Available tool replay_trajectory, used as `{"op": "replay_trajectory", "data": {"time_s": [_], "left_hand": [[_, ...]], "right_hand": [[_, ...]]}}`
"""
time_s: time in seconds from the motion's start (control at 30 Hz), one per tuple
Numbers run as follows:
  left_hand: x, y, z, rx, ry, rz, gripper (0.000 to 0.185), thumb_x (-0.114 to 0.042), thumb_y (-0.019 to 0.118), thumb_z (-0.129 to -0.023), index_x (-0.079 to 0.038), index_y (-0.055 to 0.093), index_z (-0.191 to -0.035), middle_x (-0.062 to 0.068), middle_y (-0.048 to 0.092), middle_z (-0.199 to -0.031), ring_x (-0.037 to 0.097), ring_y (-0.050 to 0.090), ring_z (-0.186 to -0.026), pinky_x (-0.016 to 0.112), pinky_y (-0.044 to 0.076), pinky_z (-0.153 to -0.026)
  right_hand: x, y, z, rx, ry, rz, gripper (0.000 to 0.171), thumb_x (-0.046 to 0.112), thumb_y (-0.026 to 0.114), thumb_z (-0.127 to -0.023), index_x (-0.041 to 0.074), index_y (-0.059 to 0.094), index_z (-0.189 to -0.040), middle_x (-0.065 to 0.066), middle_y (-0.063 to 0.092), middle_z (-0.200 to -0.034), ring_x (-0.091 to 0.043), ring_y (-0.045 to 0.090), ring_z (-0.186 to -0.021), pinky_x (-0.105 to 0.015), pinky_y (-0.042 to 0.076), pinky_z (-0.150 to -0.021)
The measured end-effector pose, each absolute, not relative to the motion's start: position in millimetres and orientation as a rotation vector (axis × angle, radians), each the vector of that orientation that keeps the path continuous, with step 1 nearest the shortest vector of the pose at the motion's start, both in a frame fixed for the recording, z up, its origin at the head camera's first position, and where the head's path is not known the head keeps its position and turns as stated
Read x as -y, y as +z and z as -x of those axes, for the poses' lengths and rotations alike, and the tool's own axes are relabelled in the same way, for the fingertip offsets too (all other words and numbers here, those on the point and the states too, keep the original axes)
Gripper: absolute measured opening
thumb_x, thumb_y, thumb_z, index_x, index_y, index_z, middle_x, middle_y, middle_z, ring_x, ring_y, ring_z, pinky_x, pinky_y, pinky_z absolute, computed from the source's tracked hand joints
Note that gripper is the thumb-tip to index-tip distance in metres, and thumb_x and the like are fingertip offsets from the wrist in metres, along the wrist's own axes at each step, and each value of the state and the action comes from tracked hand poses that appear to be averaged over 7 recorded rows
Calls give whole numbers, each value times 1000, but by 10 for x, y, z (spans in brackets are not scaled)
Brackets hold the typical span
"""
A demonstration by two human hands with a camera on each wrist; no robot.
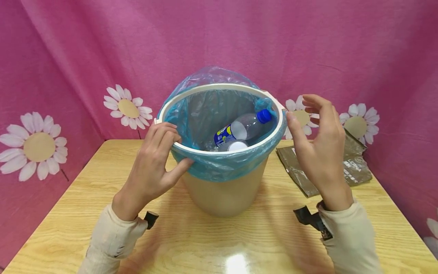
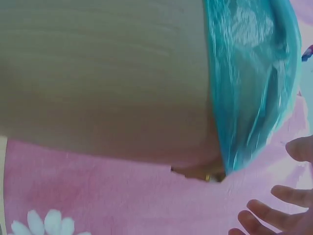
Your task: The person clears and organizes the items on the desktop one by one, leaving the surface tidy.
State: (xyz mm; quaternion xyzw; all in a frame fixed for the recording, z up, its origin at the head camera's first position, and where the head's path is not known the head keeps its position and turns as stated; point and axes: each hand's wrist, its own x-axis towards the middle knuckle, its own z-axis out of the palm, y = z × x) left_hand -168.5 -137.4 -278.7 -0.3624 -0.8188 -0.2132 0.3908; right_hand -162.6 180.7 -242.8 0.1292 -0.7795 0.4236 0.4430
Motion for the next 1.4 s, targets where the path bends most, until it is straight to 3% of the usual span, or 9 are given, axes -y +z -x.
{"op": "replay_trajectory", "data": {"time_s": [0.3,0.5,0.6,0.9,1.1,1.2,1.27,1.33,1.4], "left_hand": [[1403,-2793,1682,2078,-542,918,35,-34,66,-88,-3,54,-98,12,53,-102,31,47,-112,46,31,-109],[1424,-2802,1679,2067,-541,915,36,-35,66,-88,-2,53,-97,12,54,-101,32,47,-111,47,30,-109],[1424,-2813,1684,2061,-545,917,36,-34,67,-88,-2,53,-97,12,54,-101,32,47,-112,47,29,-110],[1415,-2826,1697,2068,-554,922,35,-35,65,-89,-3,53,-98,12,53,-102,31,47,-112,47,30,-110],[1419,-2816,1698,2071,-542,919,36,-34,65,-88,-3,53,-98,12,53,-102,31,47,-112,48,30,-110],[1422,-2813,1694,2078,-538,920,35,-35,65,-88,-3,53,-98,12,54,-102,31,47,-112,47,30,-109],[1425,-2809,1694,2079,-538,920,35,-35,65,-89,-3,53,-98,11,54,-102,31,47,-112,47,31,-108],[1429,-2805,1694,2078,-538,922,35,-35,65,-89,-3,53,-98,11,54,-102,31,47,-112,47,31,-108],[1435,-2801,1692,2075,-535,921,36,-35,65,-88,-3,54,-98,12,54,-102,31,47,-112,47,31,-108]], "right_hand": [[-2211,-2625,1755,2013,977,-200,42,18,70,-90,11,62,-131,13,62,-114,5,55,-106,-12,43,-89],[-2451,-2803,1841,2126,911,-111,44,22,69,-91,8,60,-132,-12,64,-121,13,49,-98,-8,40,-86],[-2608,-2915,1895,2184,897,-67,45,22,69,-92,7,58,-133,-11,63,-120,14,47,-96,-8,39,-83],[-3174,-3249,1993,2342,869,87,45,29,64,-95,1,59,-129,42,42,-90,22,43,-81,-3,31,-74],[-3567,-3473,2053,2429,941,292,51,39,58,-96,0,57,-129,50,38,-75,28,43,-64,-20,31,-89],[-3723,-3582,2063,2500,1077,404,66,43,53,-97,-7,46,-140,47,44,-62,23,47,-55,-35,23,-113],[-3826,-3667,2075,2534,1199,483,77,45,51,-97,-11,32,-147,40,48,-56,17,53,-52,-37,25,-117],[-3950,-3764,2100,2525,1367,526,84,42,52,-98,-15,18,-149,30,53,-55,9,59,-52,-33,43,-106],[-4072,-3871,2130,2501,1501,564,88,40,52,-98,-17,10,-149,14,64,-68,2,64,-54,-29,58,-76]]}}
